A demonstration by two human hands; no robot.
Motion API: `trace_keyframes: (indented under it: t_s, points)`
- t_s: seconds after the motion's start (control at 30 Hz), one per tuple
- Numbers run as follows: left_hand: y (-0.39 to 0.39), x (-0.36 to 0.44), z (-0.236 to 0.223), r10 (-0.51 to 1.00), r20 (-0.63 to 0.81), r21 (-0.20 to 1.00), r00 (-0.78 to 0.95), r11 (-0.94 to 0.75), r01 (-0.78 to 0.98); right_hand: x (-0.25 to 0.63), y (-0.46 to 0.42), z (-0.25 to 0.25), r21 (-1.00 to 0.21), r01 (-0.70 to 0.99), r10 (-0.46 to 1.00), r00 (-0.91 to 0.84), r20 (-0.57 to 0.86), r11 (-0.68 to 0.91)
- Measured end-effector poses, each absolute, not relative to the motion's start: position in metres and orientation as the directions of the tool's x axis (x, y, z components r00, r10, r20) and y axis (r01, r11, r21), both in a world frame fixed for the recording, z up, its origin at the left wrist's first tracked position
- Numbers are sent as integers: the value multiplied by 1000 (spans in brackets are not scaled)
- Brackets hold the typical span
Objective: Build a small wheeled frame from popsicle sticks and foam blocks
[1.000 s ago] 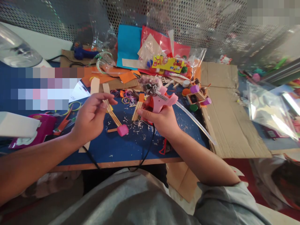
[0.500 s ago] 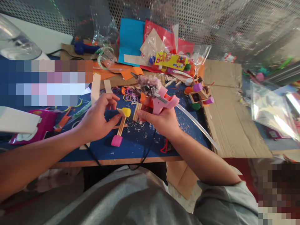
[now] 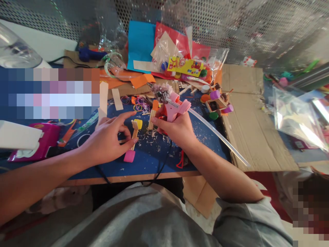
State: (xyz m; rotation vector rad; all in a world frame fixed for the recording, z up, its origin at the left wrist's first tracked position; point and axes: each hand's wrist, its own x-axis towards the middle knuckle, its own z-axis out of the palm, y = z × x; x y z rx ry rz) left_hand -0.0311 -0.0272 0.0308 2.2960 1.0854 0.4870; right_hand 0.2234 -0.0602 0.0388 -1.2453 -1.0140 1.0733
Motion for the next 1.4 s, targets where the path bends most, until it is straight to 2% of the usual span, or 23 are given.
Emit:
trace_keyframes:
  t_s: [0.13, 0.27, 0.4, 0.5, 0.6, 0.73, 0.97, 1.2, 1.4]
  points:
    - [-26, -31, 27, 789, 83, 615, 609, -522, 592, 223, -58, 37, -998, -60, 977, 211, -26, -14]
    - [-24, -31, 26, 810, 83, 722, 580, -450, 526, 223, -57, 35, -999, -26, 979, 198, -52, -48]
    - [-21, -30, 35, 840, -28, 885, 542, -231, 405, 222, -58, 34, -998, -53, 988, 148, -33, -26]
    - [-18, -27, 42, 859, -98, 956, 503, -59, 286, 223, -59, 33, -998, -63, 987, 157, -21, -11]
    - [-18, -24, 44, 878, -167, 984, 449, 122, 127, 223, -61, 33, -996, -91, 991, 132, -16, -4]
    - [-19, -20, 42, 891, -237, 957, 388, 283, -66, 219, -64, 35, -991, -137, 997, 76, -14, -4]
    - [-23, -16, 44, 891, -262, 905, 371, 360, -226, 214, -71, 39, -991, -127, 999, -38, -24, -28]
    - [-22, -13, 43, 933, -176, 929, 315, 263, -259, 212, -75, 36, -985, -153, 997, 7, 81, 81]
    - [-25, -11, 44, 933, -189, 907, 307, 286, -308, 216, -75, 28, -993, 18, 992, -45, 117, 117]
